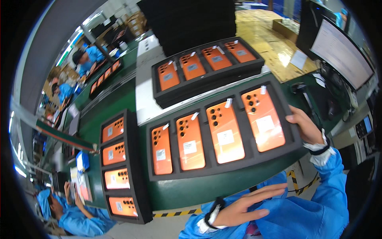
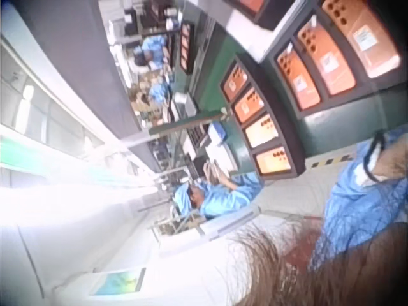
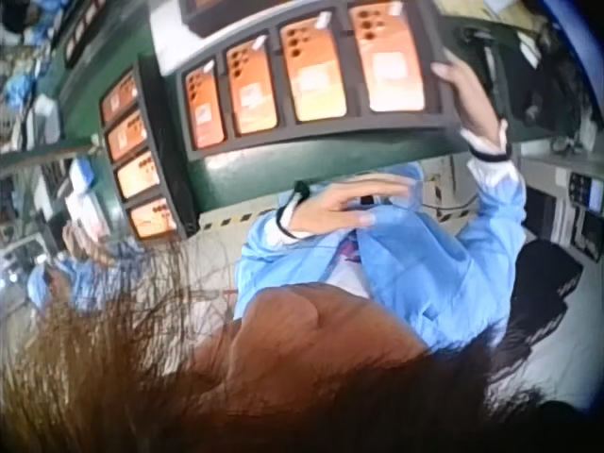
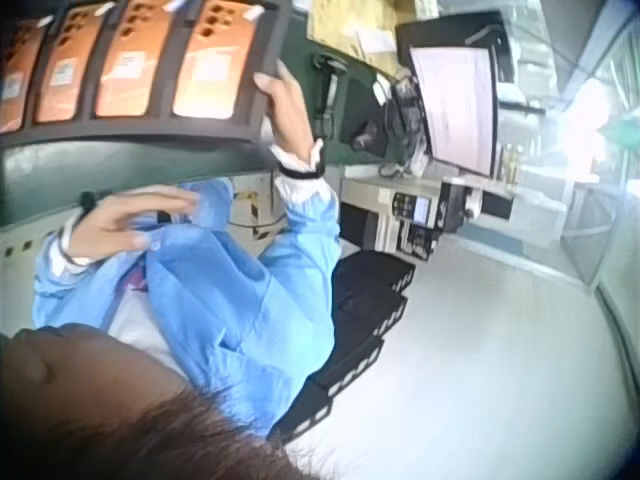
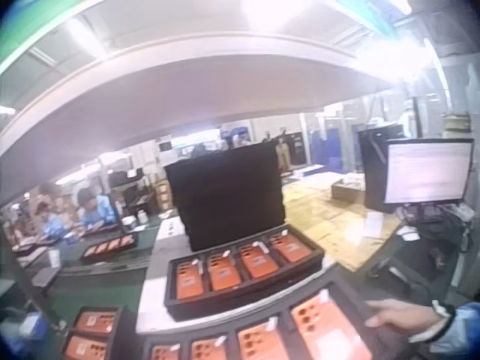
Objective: The worker scans smartphones using a handheld barcode scanner and applies identification or security labels to the back of the devices.
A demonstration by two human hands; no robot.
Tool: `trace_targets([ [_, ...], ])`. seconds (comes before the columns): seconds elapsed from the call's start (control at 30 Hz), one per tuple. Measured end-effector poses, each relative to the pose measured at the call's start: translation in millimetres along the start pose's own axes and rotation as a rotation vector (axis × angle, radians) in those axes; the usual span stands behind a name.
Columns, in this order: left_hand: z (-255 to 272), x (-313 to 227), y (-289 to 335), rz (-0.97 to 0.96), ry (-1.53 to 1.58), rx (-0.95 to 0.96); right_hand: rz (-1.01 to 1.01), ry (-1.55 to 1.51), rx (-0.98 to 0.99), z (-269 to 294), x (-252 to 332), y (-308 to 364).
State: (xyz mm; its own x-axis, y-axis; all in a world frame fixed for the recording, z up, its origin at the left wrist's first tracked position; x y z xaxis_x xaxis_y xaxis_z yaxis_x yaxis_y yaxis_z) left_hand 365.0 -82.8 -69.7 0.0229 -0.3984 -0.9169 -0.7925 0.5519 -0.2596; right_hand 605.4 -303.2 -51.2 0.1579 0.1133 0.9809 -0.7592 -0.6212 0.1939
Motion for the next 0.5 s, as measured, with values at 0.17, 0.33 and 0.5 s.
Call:
trace_targets([
  [0.17,40,-56,44,-0.047,-0.183,-0.328,-0.193,-0.042,-0.256,29,-13,-22],
  [0.33,101,-81,88,-0.161,-0.375,-0.975,0.165,0.485,-0.424,77,-34,-14],
  [0.5,188,-74,117,-0.029,-0.616,-1.262,0.381,1.198,-0.828,150,-43,4],
])
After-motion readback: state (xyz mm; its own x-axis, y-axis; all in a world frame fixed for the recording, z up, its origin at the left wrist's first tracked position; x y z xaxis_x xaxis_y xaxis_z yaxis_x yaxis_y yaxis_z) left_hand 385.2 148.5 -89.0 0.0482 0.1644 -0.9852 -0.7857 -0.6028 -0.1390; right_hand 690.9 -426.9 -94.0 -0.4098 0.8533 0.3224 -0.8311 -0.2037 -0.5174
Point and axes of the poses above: each hand's wrist, its own y-axis away from the middle knuckle, its own z-axis out of the back of the hand, x = y × z, the point moved 1 cm from there along -y, towards the middle knuckle, and after that the axes turned 8 degrees about y, right-handed, at the moved point
